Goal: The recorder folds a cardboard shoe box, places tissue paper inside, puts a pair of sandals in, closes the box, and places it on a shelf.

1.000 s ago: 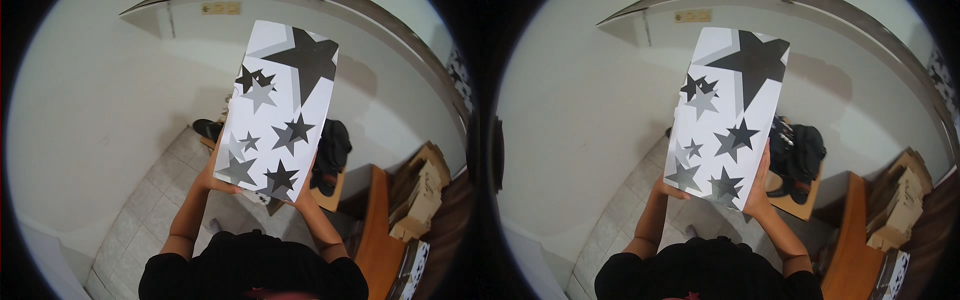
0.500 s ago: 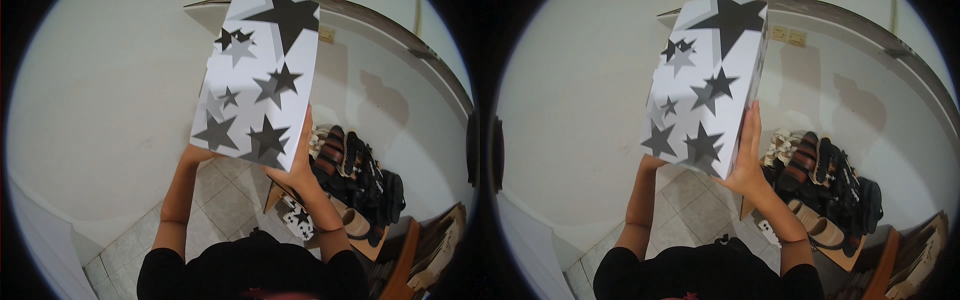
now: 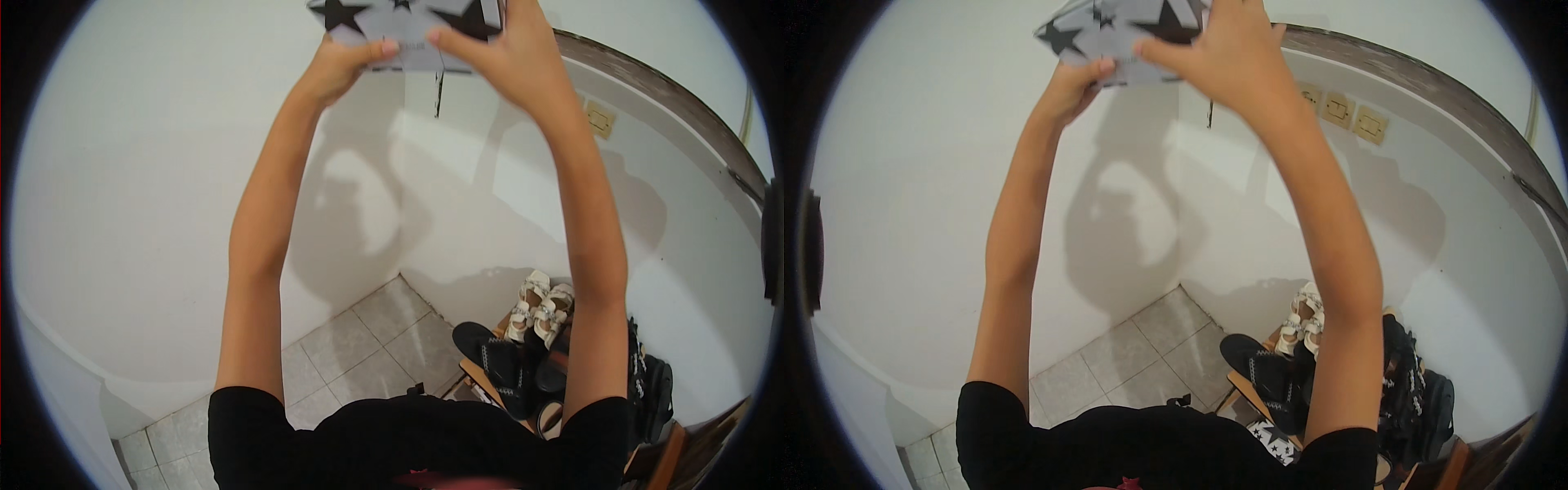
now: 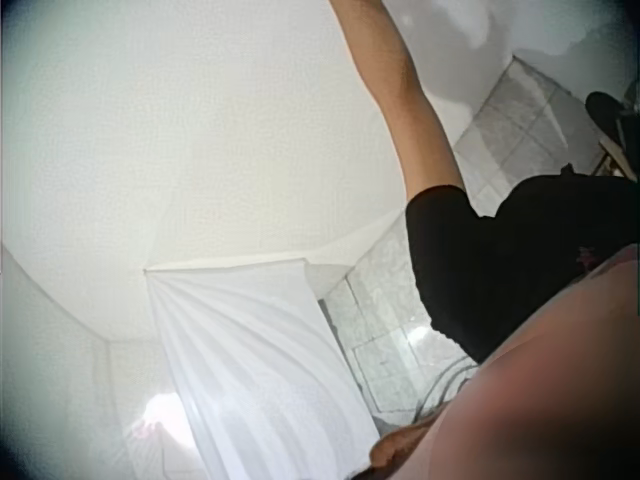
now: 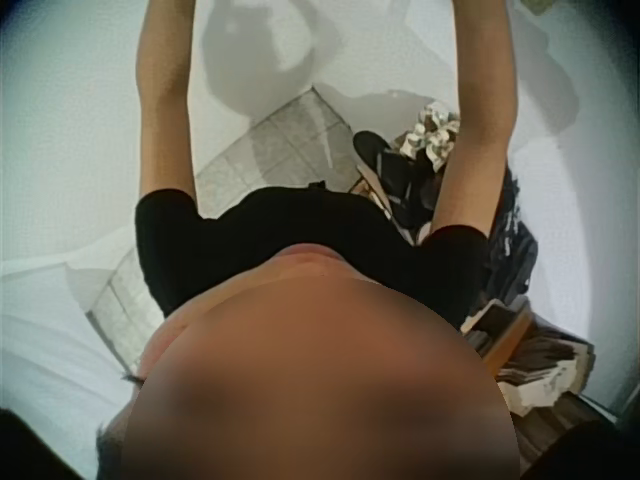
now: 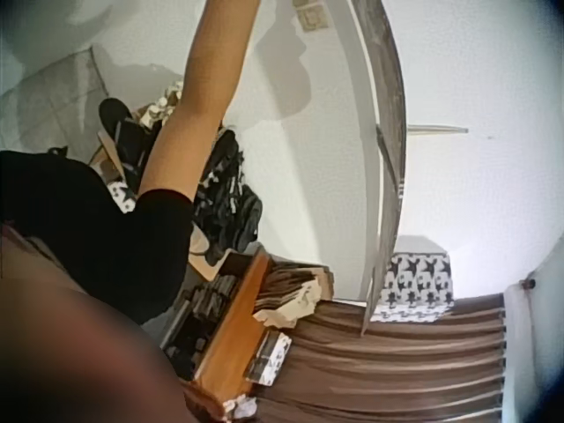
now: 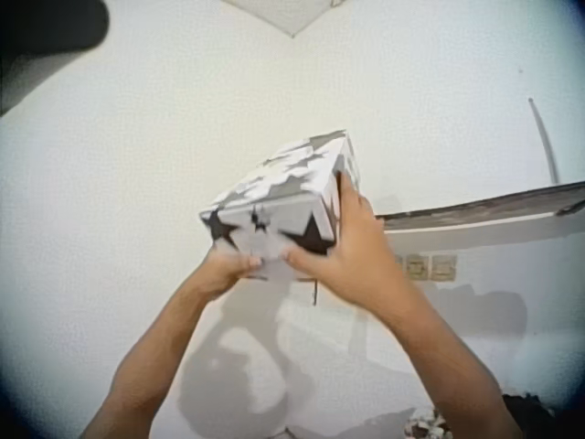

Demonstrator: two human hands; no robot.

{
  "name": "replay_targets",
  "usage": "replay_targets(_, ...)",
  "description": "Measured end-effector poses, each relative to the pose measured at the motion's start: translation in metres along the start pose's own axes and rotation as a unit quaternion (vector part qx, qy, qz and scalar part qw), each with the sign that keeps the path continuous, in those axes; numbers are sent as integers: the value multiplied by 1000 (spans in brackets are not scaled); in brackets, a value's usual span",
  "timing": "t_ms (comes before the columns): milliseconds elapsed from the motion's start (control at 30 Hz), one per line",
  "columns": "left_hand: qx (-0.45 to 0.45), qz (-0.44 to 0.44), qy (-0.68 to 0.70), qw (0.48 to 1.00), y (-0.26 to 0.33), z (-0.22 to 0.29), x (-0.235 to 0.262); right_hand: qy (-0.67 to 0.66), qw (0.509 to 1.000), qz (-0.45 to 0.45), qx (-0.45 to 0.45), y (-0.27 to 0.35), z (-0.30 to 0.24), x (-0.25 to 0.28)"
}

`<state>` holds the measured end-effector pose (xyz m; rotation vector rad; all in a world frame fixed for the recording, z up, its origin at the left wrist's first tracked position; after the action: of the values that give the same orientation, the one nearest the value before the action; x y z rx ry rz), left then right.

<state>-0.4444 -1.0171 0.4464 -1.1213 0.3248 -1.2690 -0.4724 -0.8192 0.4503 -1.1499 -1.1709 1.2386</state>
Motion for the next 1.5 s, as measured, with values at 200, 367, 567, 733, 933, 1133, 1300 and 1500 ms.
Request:
replay_targets(200,49,37,-51,997,-76,-72,106,-8,992,-90,-91,-63,72,-98)
replay_targets(367,111,6,-114,987,-118,-137,168,72,981,-108,-147,-82,130,-183)
replay_targets(567,125,-30,-109,986,-151,-203,234,62,975,-139,-162,-99,167,-268)
replay_targets(733,124,5,-293,948,-159,-246,257,80,950,-211,-217,-91,215,-327)
replay_targets(933,82,-97,-330,935,-190,-297,285,110,937,-242,-225,-100,253,-376)
replay_targets(1133,35,-30,-234,971,-209,-329,318,144,907,-279,-281,-97,286,-419)
replay_targets(1300,115,-12,-234,965,-208,-372,337,187,894,-287,-290,-90,315,-446)
replay_targets(1500,136,-45,-228,963,-197,-402,370,229,895,-269,-274,-97,325,-478)
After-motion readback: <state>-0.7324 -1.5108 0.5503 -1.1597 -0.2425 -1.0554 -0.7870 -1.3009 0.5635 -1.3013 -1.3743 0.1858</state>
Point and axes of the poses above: each hand's wrist, its own y-axis away from the middle knuckle, its own x-axis out of the back of the hand, z = x × y, the point moved 10 cm from there along -y, towards the middle knuckle, and after that the axes turned 4 degrees about -y, right-handed, at the moved point
